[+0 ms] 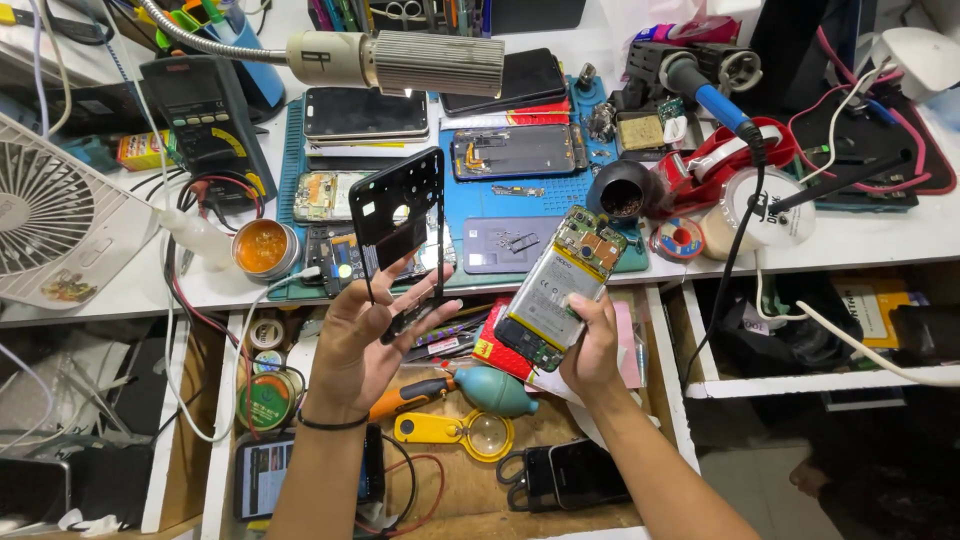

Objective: The person handles a disassembled smartphone, repeatedly opening and closing the screen assembly to check the hinge and alignment. They rotate the device to inspect the back and sides, then reseat the screen and continue to manipulate the phone without using tools.

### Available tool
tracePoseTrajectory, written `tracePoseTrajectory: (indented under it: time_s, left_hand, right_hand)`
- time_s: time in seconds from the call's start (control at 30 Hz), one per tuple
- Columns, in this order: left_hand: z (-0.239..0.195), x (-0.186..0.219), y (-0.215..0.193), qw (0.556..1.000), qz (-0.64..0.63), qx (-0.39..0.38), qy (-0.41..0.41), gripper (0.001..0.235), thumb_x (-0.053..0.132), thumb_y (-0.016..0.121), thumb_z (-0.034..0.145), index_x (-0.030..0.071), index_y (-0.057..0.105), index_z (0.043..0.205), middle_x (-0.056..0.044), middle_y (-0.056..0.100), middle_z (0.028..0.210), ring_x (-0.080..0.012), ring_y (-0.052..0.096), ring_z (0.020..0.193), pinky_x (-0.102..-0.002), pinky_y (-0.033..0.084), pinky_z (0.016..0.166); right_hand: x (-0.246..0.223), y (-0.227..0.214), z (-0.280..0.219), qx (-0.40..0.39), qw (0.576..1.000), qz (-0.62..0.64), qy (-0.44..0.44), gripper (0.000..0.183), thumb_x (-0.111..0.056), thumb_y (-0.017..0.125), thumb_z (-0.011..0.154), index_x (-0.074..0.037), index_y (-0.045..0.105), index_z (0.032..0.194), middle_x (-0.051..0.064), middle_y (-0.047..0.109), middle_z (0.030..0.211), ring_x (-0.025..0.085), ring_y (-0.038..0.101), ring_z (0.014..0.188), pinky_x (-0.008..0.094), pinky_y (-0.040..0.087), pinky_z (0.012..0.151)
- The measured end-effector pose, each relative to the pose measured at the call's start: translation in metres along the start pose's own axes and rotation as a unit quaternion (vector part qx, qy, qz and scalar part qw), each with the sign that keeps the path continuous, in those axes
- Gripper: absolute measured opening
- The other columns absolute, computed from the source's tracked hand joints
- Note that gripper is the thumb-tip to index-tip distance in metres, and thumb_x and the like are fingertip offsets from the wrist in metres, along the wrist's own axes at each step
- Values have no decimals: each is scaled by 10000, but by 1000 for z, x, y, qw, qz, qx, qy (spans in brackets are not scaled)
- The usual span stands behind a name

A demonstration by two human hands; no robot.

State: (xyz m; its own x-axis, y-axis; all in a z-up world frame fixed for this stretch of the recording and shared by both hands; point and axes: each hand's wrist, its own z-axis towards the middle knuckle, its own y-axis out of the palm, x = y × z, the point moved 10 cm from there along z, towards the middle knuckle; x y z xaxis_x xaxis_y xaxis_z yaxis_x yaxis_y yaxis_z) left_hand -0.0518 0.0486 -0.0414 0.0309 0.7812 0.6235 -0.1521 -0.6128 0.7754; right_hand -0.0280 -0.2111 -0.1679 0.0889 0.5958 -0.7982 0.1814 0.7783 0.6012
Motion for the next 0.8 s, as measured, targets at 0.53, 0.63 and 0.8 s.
tracePoseTrajectory:
  time_s: [0.53,0.63,0.8]
  left_hand:
    - [2,-50,10,993,-43,-47,-103,398,393,801,898,136,524,1020,-353,337,1584,-516,456,1385,-483,485,1021]
    - [4,-44,4,997,-20,-22,-73,343,427,722,938,132,547,948,-375,297,1600,-458,522,1302,-409,513,904]
    - [2,-27,-3,977,213,22,-1,448,627,559,938,179,566,945,-266,453,1547,-291,624,1172,-329,545,834]
  right_hand:
    - [-25,38,-11,-169,964,121,165,437,-300,597,908,40,662,1174,166,718,1079,397,712,901,575,591,655]
    - [-29,37,-7,-168,978,55,109,472,-254,590,908,49,627,1268,227,738,1124,356,736,962,471,609,788]
    - [-15,47,-17,-210,956,137,155,438,-262,587,943,39,615,1260,202,725,1117,342,733,916,440,613,708]
